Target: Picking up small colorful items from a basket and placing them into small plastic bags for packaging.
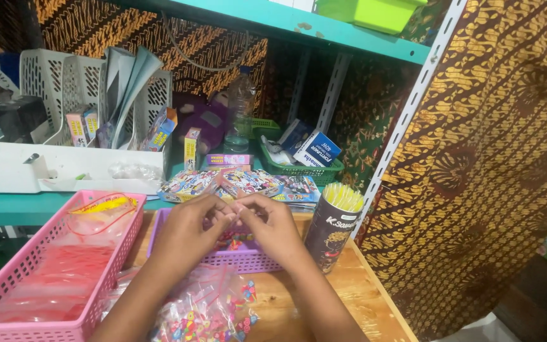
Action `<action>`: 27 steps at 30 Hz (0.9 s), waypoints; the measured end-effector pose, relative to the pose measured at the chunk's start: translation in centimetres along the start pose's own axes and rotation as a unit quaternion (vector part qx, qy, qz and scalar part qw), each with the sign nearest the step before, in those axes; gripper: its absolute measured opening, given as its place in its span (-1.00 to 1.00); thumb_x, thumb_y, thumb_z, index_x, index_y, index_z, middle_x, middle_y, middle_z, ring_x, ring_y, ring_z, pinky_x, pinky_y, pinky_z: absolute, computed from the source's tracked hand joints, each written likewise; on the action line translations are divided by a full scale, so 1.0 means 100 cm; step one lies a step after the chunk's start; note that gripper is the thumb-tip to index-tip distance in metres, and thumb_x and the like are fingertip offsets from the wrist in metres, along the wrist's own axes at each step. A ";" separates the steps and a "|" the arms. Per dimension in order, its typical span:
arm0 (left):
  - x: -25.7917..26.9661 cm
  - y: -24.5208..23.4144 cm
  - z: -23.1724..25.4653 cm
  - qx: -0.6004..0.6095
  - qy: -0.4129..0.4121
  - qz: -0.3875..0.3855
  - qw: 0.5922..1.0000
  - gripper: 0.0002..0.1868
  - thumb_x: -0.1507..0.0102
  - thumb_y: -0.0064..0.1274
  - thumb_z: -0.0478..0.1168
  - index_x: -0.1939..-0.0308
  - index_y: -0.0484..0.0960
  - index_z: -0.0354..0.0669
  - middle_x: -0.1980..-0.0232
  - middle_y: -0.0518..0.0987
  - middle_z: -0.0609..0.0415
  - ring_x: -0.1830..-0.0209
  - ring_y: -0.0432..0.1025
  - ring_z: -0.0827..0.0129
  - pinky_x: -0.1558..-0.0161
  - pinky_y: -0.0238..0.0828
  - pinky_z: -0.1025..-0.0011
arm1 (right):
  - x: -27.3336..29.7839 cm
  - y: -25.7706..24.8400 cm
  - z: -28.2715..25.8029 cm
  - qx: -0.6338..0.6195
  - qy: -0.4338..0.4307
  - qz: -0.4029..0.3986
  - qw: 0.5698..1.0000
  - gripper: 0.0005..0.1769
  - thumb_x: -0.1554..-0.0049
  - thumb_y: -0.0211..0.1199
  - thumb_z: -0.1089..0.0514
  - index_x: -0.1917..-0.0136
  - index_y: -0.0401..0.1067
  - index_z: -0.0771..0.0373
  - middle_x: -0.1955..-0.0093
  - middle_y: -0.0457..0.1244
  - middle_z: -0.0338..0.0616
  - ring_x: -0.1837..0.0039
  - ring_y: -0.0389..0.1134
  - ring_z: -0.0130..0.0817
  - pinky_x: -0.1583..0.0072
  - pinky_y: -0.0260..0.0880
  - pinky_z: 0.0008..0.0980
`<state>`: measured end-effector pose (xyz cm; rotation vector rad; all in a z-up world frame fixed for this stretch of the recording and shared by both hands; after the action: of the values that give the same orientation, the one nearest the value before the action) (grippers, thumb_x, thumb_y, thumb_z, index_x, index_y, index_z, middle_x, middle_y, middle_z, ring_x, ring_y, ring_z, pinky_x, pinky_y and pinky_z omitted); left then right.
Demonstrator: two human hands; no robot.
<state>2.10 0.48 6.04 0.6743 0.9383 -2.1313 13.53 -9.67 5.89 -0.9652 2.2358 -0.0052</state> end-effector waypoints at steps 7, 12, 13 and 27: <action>-0.001 0.009 -0.016 -0.023 -0.024 0.006 0.999 -0.95 -0.12 0.22 -0.23 0.37 0.70 -0.08 0.47 0.65 0.02 0.34 0.58 0.13 0.23 0.51 0.24 | -0.001 0.004 -0.001 0.005 0.030 0.003 1.000 -0.78 -0.13 0.22 0.34 0.00 0.63 0.25 0.30 0.41 -0.05 0.20 0.42 -0.40 0.10 0.50 -0.44; 0.001 0.010 -0.019 -0.026 -0.042 0.012 0.999 -0.95 -0.11 0.19 -0.26 0.36 0.70 -0.11 0.45 0.66 0.00 0.32 0.59 0.13 0.21 0.52 0.25 | 0.001 -0.001 0.005 0.098 0.016 0.005 0.995 -0.79 -0.01 0.34 0.28 0.04 0.64 0.18 0.37 0.34 -0.13 0.26 0.32 -0.47 0.19 0.41 -0.50; 0.002 0.010 -0.018 -0.026 -0.042 0.012 0.999 -0.95 -0.11 0.19 -0.26 0.36 0.70 -0.11 0.45 0.66 0.00 0.32 0.59 0.13 0.21 0.52 0.25 | 0.001 0.000 0.008 0.098 0.017 0.005 0.995 -0.79 -0.01 0.34 0.28 0.04 0.64 0.18 0.37 0.34 -0.13 0.26 0.32 -0.47 0.19 0.41 -0.50; 0.012 0.038 -0.019 -0.306 0.145 -0.040 0.940 -0.80 -0.27 -0.14 -0.04 0.23 0.54 0.01 0.27 0.54 0.05 0.16 0.51 0.09 0.18 0.48 0.17 | 0.003 0.009 0.007 0.192 -0.090 -0.053 0.976 -0.85 -0.02 0.24 0.19 0.37 0.39 0.20 0.49 0.22 -0.05 0.36 0.28 -0.18 0.25 0.33 -0.30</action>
<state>4.60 -0.37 2.54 0.6357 1.7155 -1.6751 13.24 -9.02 5.00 -0.8312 1.9199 -0.3704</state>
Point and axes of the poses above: each hand's wrist, its own x-axis away from the middle knuckle, its own y-axis out of the palm, z = x × y, the point moved 7 cm from there along -x, towards the middle knuckle
